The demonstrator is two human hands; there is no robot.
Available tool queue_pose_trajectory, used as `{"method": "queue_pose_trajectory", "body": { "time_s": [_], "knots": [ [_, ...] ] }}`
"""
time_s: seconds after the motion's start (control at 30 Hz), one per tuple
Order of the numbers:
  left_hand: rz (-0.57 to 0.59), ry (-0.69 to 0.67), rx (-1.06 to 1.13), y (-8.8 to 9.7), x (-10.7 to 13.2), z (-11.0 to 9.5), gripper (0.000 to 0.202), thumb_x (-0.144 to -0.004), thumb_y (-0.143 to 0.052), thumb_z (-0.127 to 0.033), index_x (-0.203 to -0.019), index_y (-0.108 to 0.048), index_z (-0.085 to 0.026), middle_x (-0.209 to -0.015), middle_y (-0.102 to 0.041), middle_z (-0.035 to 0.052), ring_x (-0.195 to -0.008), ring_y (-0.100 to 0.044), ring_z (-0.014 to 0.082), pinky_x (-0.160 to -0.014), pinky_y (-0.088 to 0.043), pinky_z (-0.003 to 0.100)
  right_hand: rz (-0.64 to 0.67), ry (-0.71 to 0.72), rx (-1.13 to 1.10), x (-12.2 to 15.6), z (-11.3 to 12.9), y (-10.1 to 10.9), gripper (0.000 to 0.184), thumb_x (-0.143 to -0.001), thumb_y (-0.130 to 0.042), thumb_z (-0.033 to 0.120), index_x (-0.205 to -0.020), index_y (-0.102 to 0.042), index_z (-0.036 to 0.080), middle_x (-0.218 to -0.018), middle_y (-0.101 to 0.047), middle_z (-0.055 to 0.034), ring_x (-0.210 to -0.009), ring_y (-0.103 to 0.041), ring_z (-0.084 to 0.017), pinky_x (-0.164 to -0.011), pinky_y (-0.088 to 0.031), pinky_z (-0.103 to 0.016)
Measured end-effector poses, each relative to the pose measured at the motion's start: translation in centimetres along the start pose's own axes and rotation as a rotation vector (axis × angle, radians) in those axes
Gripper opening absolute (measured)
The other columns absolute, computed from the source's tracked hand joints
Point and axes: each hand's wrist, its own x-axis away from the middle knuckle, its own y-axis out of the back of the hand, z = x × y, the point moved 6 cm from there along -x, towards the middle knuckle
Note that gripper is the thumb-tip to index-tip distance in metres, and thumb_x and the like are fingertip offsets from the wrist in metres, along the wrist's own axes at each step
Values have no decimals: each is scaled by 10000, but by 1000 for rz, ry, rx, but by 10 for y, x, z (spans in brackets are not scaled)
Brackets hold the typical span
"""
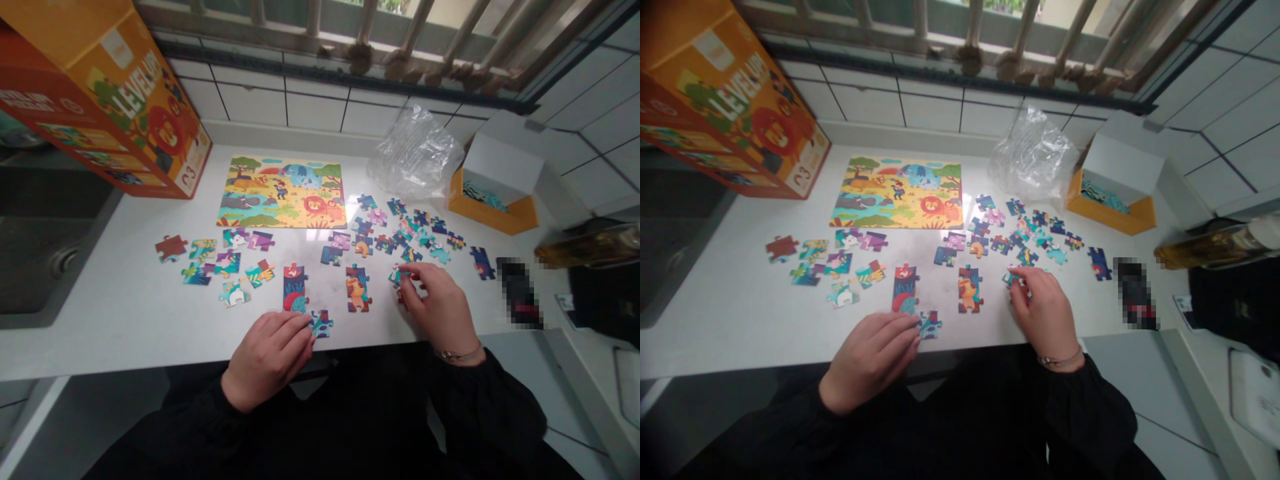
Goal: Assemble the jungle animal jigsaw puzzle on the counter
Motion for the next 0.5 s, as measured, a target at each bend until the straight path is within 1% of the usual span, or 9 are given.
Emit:
{"method": "queue_pose_trajectory", "body": {
  "time_s": [0.1, 0.2, 0.3, 0.37, 0.43, 0.5],
  "knots": [
    [-1, -1, -3, 0, 0, 0, 130, -1014, -737, -157, -1138, -752, -196, -1184, -838, 94, -1052, -775, 267, -896, -617, 432, 22, 54, 31, -27, 4, -2, 205, -1059, -597, 290, -1176, -752, 226, -1155, -807, -128, -1058, -744, -313, -990, -585, -484],
    [-2, 1, 2, -1, 1, 0, 137, -1015, -737, -149, -1144, -749, -191, -1188, -836, 94, -1051, -774, 266, -896, -615, 432, 65, 100, 68, -64, 9, -14, 211, -1055, -623, 304, -1165, -766, 193, -1159, -815, -135, -1060, -743, -317, -1009, -567, -474],
    [-6, -3, 2, -1, 1, 0, 125, -1024, -731, -151, -1145, -740, -185, -1189, -836, 91, -1050, -772, 263, -897, -618, 431, 122, 90, 125, -104, 13, -33, 230, -1046, -646, 289, -1197, -771, 168, -1134, -821, -140, -1021, -747, -311, -989, -554, -453],
    [-10, -5, -1, 0, 1, -1, 119, -1027, -728, -154, -1144, -736, -181, -1179, -837, 90, -1046, -772, 260, -894, -620, 429, 178, 94, 159, -126, 17, -48, 248, -1028, -675, 271, -1234, -769, 170, -1189, -819, -146, -1080, -744, -318, -966, -545, -431],
    [-11, 0, -5, 0, 0, -1, 116, -1028, -725, -160, -1139, -738, -189, -1172, -837, 90, -1038, -774, 254, -891, -623, 425, 236, 82, 204, -141, 19, -62, 278, -997, -719, 253, -1262, -768, 186, -1206, -818, -145, -1093, -740, -321, -935, -539, -415],
    [-10, 9, -9, 0, 1, -1, 117, -1023, -727, -168, -1132, -743, -204, -1176, -837, 90, -1038, -776, 250, -893, -627, 425, 292, 74, 238, -149, 19, -73, 272, -974, -746, 243, -1240, -779, 197, -1169, -822, -141, -1063, -741, -315, -905, -535, -403]
  ]
}}
